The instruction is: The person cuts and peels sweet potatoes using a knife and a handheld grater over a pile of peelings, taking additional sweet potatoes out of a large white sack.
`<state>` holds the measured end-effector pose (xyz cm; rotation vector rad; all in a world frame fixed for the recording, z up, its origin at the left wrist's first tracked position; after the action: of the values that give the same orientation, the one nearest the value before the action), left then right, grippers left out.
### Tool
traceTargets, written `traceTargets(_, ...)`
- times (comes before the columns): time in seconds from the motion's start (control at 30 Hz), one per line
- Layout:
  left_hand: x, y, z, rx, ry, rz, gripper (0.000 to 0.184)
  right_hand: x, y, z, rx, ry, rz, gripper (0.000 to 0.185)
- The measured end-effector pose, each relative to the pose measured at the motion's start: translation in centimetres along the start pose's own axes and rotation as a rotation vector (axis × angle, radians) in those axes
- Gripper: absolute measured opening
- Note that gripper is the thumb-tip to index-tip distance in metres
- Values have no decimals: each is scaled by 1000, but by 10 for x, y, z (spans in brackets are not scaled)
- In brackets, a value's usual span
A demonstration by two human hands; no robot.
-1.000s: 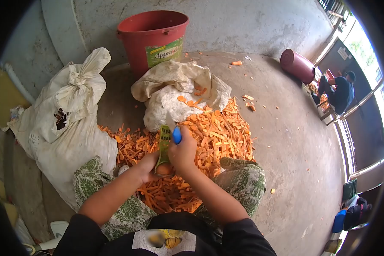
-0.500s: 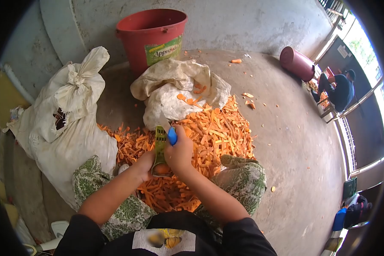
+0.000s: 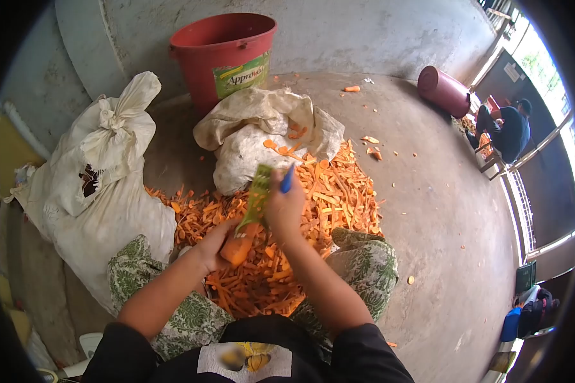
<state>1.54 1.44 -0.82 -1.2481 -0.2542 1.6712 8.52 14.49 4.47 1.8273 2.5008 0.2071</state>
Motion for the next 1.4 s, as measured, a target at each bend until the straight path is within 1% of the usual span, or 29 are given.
traceTargets(0.03, 7, 5, 0, -79, -6, -20, 38, -11, -7, 1, 15, 123, -50, 29)
traceTargets(0.07, 10, 6, 0, -99, -61, -65, 38, -24, -12, 1, 29, 80, -64, 21)
traceTargets(0.1, 7, 1, 0, -98, -61, -66, 38, -30, -14, 5, 28, 81, -64, 21)
traceTargets(0.17, 0, -10, 2, -79, -137, 148, 39, -37, -17, 9, -296, 335, -30, 12)
traceTargets(0.23, 5, -5, -1, -48, -155, 81, 40, -29, -18, 13, -336, 361, -3, 11)
traceTargets(0.3, 3, -4, -6, -15, -174, 19, 41, -1, -13, 31, -284, 267, 126, 10)
traceTargets(0.37, -5, -9, -13, 313, -81, -25, 44, 49, 8, 42, 116, -113, 192, 21)
traceTargets(0.4, -4, -7, -14, 315, -77, -26, 44, 65, 20, 55, 116, -116, 196, 21)
traceTargets(0.47, -1, -4, -13, 175, -61, -90, 46, 88, 39, 76, -31, -75, 289, 30)
traceTargets(0.5, -1, -2, -11, 102, -58, -123, 47, 76, 34, 65, -30, -72, 293, 30)
traceTargets(0.57, -6, -4, 2, 34, -63, -77, 44, 25, 9, 18, -82, 279, 218, 31)
traceTargets(0.63, 5, 0, 1, -98, -67, -85, 41, -7, -2, 4, -100, 57, 43, 21)
traceTargets(0.67, 22, 11, -4, -165, -101, -81, 40, -19, -7, 6, -102, 57, 42, 21)
traceTargets(0.73, 9, -1, 3, -98, -100, -43, 39, -35, -13, 4, -158, 306, 8, 13)
traceTargets(0.77, 5, -6, 6, -29, -100, -3, 39, -35, -13, 2, -158, 305, 8, 13)
traceTargets(0.87, 8, -9, -1, -76, -119, 57, 40, -24, -12, 5, -306, 219, -20, 14)
traceTargets(0.9, 7, -7, -1, -78, -120, 57, 40, -15, -11, 12, -299, 240, 47, 13)
traceTargets(0.93, 6, -5, -2, 87, -70, -24, 42, -2, -9, 22, -292, 261, 113, 14)
traceTargets(1.0, -4, -11, -8, 366, -27, -121, 48, 54, 17, 48, -189, -61, 270, 20)
traceTargets(1.03, -8, -15, -9, 370, -24, -121, 48, 72, 32, 55, -217, 5, 385, 25)
traceTargets(1.07, -10, -17, -10, 339, -31, -104, 49, 85, 45, 65, -107, -86, 384, 26)
traceTargets(1.1, -10, -18, -11, 305, -38, -87, 50, 77, 44, 59, -105, -89, 387, 26)
traceTargets(1.17, 2, -3, -7, 284, -39, -84, 49, 46, 33, 21, -75, -80, 238, 27)
traceTargets(1.2, 6, 2, -4, 161, -18, -33, 48, 22, 18, 2, 124, -15, 157, 27)
traceTargets(1.23, 9, 6, -3, 37, 6, 18, 47, 10, 9, 8, 3, 67, 65, 24)
traceTargets(1.27, 12, 6, -2, -49, -1, -26, 45, -10, -2, 2, 96, 139, 8, 21)
traceTargets(1.3, 9, 2, 0, -49, 1, -26, 45, -25, -7, 9, -47, 128, -38, 17)
traceTargets(1.33, 3, -4, 2, 8, -27, 25, 44, -41, -7, -7, -326, 358, 8, 14)
traceTargets(1.4, 7, 0, -2, 65, -52, 70, 43, -34, -9, 0, -361, 312, 17, 13)
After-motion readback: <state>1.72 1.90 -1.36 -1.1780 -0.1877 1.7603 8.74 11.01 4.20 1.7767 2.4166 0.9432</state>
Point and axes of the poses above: each hand's wrist, its own x-axis towards the middle knuckle, its own y-axis out of the back of the hand, z = x × y, the point moved 2 cm from there along x, towards the middle knuckle, and after that the axes turned 5 degrees about z, right-handed, at the moved point
